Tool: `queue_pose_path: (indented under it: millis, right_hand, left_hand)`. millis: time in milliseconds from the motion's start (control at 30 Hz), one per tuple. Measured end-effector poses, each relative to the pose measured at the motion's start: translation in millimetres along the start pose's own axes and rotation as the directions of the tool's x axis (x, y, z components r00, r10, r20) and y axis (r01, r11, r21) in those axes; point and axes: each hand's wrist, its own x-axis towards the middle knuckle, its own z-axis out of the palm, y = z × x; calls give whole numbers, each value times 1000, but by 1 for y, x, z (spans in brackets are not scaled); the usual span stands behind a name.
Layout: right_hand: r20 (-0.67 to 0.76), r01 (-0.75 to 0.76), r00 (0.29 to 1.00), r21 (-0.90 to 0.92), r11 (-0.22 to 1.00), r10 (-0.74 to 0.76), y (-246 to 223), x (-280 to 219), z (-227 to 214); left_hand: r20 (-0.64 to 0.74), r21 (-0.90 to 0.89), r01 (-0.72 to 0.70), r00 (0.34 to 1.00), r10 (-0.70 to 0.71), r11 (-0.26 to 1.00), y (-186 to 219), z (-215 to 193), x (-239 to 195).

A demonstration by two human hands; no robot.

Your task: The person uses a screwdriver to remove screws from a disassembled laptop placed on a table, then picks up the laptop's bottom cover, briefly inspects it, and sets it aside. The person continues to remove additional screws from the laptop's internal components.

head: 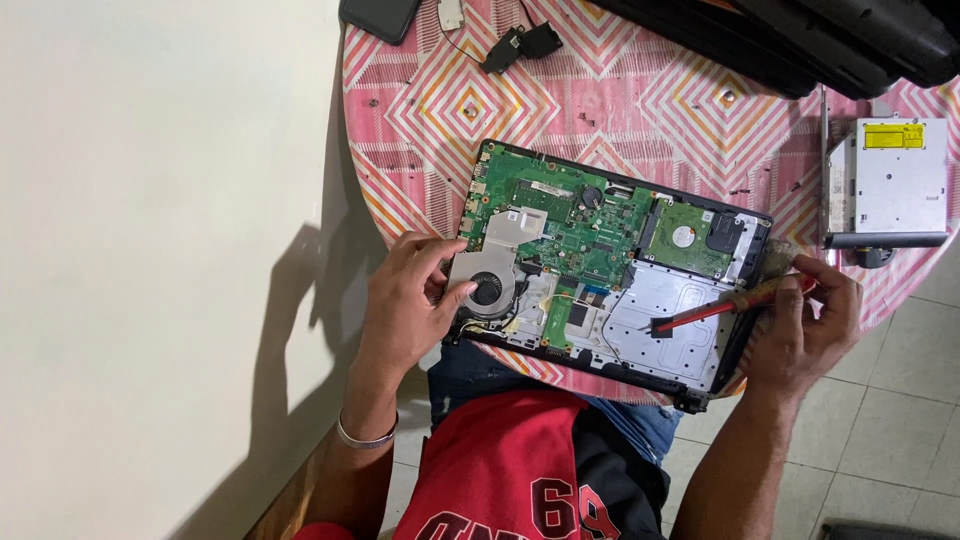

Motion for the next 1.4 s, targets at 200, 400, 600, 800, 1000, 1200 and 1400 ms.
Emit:
queue_pose_path:
  millis: [200,400,600,800,1000,1200,1400]
  right_hand:
    - [1,27,1000,-2,1000,-27,4,0,0]
    - [-6,10,1000,-12,1000,-10,1,0,1]
    - [2,22,1000,-7,1000,-22,1,0,0]
    - [-4,10,1000,-4,1000,-10,-3,1,1]
    - [-14,37,999,-8,999,-38,3,1,1]
    - [-12,57,998,-18,998,-57,3,1,1]
    - [-16,52,999,-27,998,-52,6,1,1]
  left_hand:
    - [11,47,-21,1000,21,999,3,3,-1]
    - [6,59,-18,1000,18,998,5,4,-1]
    - [12,47,-11,1000,11,999,6,2,-1]
    - [40,58,11,999,-13,998,5,2,-2]
    - [23,47,21,999,-23,999,8,1,-1]
    - [17,36,26,999,-27,999,12,2,1]
    - [35,35,53,998,-55,998,13,0,1]
